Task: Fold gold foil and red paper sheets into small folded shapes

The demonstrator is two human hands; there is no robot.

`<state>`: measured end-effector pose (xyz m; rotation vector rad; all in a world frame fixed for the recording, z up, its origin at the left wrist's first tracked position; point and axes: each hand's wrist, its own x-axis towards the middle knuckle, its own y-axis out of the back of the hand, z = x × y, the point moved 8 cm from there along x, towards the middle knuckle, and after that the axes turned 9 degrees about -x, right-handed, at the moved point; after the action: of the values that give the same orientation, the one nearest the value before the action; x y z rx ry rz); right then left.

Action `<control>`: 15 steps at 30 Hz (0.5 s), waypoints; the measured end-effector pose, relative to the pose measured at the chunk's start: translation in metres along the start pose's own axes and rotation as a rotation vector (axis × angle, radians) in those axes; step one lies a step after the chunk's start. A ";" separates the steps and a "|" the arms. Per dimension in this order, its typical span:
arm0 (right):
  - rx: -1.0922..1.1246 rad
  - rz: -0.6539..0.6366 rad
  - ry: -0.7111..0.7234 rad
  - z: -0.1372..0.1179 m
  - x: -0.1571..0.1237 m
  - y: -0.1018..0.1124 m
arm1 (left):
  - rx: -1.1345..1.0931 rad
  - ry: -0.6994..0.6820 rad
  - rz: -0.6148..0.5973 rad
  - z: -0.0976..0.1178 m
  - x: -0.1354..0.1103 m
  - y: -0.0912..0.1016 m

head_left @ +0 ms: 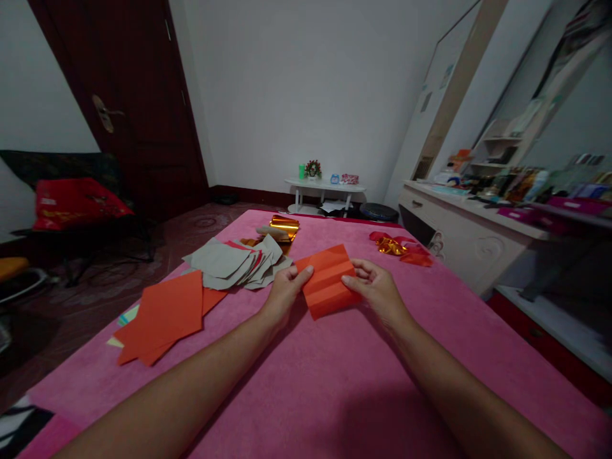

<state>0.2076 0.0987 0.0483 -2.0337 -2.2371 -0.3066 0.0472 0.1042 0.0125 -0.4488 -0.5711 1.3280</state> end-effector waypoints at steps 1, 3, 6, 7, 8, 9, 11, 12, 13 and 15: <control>-0.003 0.014 0.008 -0.001 0.000 0.001 | -0.009 0.001 -0.002 0.000 0.000 0.000; -0.023 0.041 0.038 -0.004 -0.001 0.003 | -0.030 0.008 -0.008 -0.001 0.000 -0.002; -0.114 0.089 0.143 -0.013 -0.002 0.005 | -0.073 0.022 -0.033 -0.002 -0.001 -0.005; -0.167 0.113 0.191 -0.016 -0.004 0.006 | -0.090 0.028 -0.039 -0.002 -0.001 -0.006; -0.233 0.129 0.240 -0.020 -0.005 0.006 | -0.104 0.037 -0.045 -0.003 -0.001 -0.007; -0.303 0.136 0.284 -0.024 -0.006 0.006 | -0.114 0.049 -0.049 -0.004 -0.001 -0.007; -0.414 0.134 0.346 -0.027 -0.008 0.003 | -0.118 0.069 -0.050 -0.004 -0.002 -0.007; -0.446 0.130 0.362 -0.028 -0.009 0.002 | -0.113 0.075 -0.050 -0.004 -0.002 -0.007; -0.461 0.133 0.370 -0.028 -0.009 0.001 | -0.107 0.081 -0.051 -0.003 -0.003 -0.007; -0.469 0.155 0.370 -0.027 -0.008 0.003 | -0.100 0.092 -0.048 -0.003 -0.004 -0.008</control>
<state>0.2099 0.0849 0.0732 -2.1075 -1.8944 -1.1779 0.0548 0.0988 0.0148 -0.5716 -0.5698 1.2302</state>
